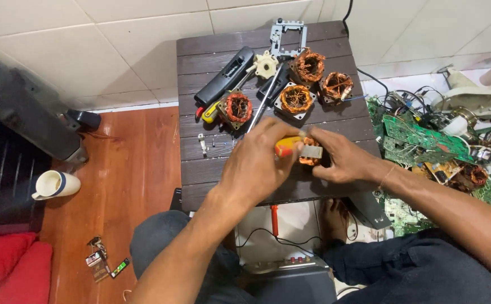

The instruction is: Cleaning and inspecting the copper windings of multiple motor coils using a screwdriver as a scraping tool.

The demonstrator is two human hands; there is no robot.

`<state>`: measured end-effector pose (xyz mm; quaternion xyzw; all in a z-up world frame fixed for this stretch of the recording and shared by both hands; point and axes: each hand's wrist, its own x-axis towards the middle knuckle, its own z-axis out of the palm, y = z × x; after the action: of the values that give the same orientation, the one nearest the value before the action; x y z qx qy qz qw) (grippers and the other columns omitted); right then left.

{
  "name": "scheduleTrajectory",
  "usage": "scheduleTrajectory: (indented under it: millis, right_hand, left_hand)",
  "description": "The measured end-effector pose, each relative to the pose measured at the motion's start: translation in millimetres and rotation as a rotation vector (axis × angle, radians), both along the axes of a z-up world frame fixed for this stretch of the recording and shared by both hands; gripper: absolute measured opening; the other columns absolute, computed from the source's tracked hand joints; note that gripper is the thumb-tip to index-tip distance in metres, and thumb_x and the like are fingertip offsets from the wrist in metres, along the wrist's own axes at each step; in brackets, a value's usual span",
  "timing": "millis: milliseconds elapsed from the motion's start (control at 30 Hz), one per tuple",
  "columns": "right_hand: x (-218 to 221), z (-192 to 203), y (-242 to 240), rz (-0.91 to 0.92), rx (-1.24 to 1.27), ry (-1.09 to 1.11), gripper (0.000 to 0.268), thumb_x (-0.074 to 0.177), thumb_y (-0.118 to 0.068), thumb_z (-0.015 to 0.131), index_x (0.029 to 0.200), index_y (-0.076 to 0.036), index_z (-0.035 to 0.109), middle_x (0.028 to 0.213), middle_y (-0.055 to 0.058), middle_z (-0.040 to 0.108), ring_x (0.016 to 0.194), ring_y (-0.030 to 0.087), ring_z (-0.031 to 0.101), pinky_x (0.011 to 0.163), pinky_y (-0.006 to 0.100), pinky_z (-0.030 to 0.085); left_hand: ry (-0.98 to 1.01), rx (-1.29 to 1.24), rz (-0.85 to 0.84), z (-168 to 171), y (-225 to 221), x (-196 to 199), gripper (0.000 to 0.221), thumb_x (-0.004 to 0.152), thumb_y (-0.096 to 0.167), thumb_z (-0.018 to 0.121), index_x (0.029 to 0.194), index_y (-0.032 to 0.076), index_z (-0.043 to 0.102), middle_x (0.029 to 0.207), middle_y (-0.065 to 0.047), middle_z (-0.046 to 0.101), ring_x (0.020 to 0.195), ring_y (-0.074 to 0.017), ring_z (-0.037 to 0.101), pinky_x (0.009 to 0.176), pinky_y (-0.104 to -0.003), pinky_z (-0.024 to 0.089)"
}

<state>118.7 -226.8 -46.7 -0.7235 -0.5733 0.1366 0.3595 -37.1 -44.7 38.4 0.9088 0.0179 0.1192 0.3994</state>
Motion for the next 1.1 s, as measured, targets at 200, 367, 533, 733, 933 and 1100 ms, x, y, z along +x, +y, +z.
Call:
scheduleTrajectory:
  millis: [200, 367, 533, 733, 933, 1100]
  right_hand:
    - [4.7, -11.2, -4.0, 0.027, -0.081, -0.014, 0.056, 0.066, -0.011, 0.074, 0.118, 0.003, 0.056, 0.095, 0.025, 0.061, 0.09, 0.047, 0.067, 0.082, 0.056, 0.055]
    - [13.5, -35.4, -7.6, 0.042, -0.087, -0.014, 0.053, 0.068, -0.006, 0.078, 0.118, 0.001, 0.059, 0.098, 0.02, 0.065, 0.094, 0.04, 0.069, 0.085, 0.05, 0.058]
    - [18.4, -52.8, -9.1, 0.014, -0.065, -0.096, 0.046, 0.07, -0.01, 0.08, 0.109, -0.004, 0.056, 0.091, 0.017, 0.058, 0.087, 0.039, 0.067, 0.075, 0.048, 0.055]
    - [20.1, -58.8, -10.5, 0.016, -0.036, -0.045, 0.045, 0.071, -0.008, 0.082, 0.109, -0.007, 0.059, 0.092, 0.012, 0.063, 0.085, 0.032, 0.068, 0.075, 0.042, 0.058]
    - [9.3, -21.8, -0.7, 0.031, 0.01, 0.005, 0.04, 0.074, -0.007, 0.08, 0.108, -0.003, 0.058, 0.091, 0.014, 0.063, 0.082, 0.033, 0.066, 0.074, 0.043, 0.057]
    - [17.3, -54.5, -11.3, 0.028, 0.009, -0.042, 0.039, 0.076, -0.013, 0.083, 0.106, -0.006, 0.059, 0.089, 0.014, 0.06, 0.083, 0.035, 0.065, 0.074, 0.046, 0.055]
  left_hand:
    - [0.094, 0.104, 0.059, -15.4, -0.6, 5.1, 0.026, 0.084, 0.019, 0.07, 0.109, 0.015, 0.074, 0.106, -0.011, 0.068, 0.096, -0.0411, 0.071, 0.08, -0.056, 0.058]
    - [-0.05, 0.015, -0.013, -10.4, -9.6, 3.6, 0.024, 0.083, 0.012, 0.072, 0.107, 0.009, 0.074, 0.105, -0.017, 0.068, 0.099, -0.045, 0.07, 0.08, -0.055, 0.059]
    - [-0.048, -0.017, -0.021, -14.7, -8.6, 1.0, 0.023, 0.08, 0.009, 0.072, 0.102, 0.006, 0.074, 0.098, -0.019, 0.069, 0.095, -0.045, 0.071, 0.078, -0.052, 0.06]
    - [-0.027, 0.033, -0.01, -12.9, -10.5, 1.6, 0.028, 0.082, 0.013, 0.071, 0.109, 0.012, 0.074, 0.101, -0.015, 0.068, 0.094, -0.0421, 0.072, 0.076, -0.053, 0.06]
    - [-0.02, 0.049, 0.059, -10.7, 0.5, 4.5, 0.026, 0.081, 0.007, 0.07, 0.106, 0.005, 0.074, 0.102, -0.02, 0.068, 0.095, -0.0455, 0.072, 0.082, -0.053, 0.06]
    - [0.188, 0.068, 0.063, -1.5, -6.9, -1.6, 0.025, 0.084, 0.021, 0.068, 0.107, 0.022, 0.075, 0.11, -0.006, 0.07, 0.104, -0.0372, 0.071, 0.099, -0.06, 0.049]
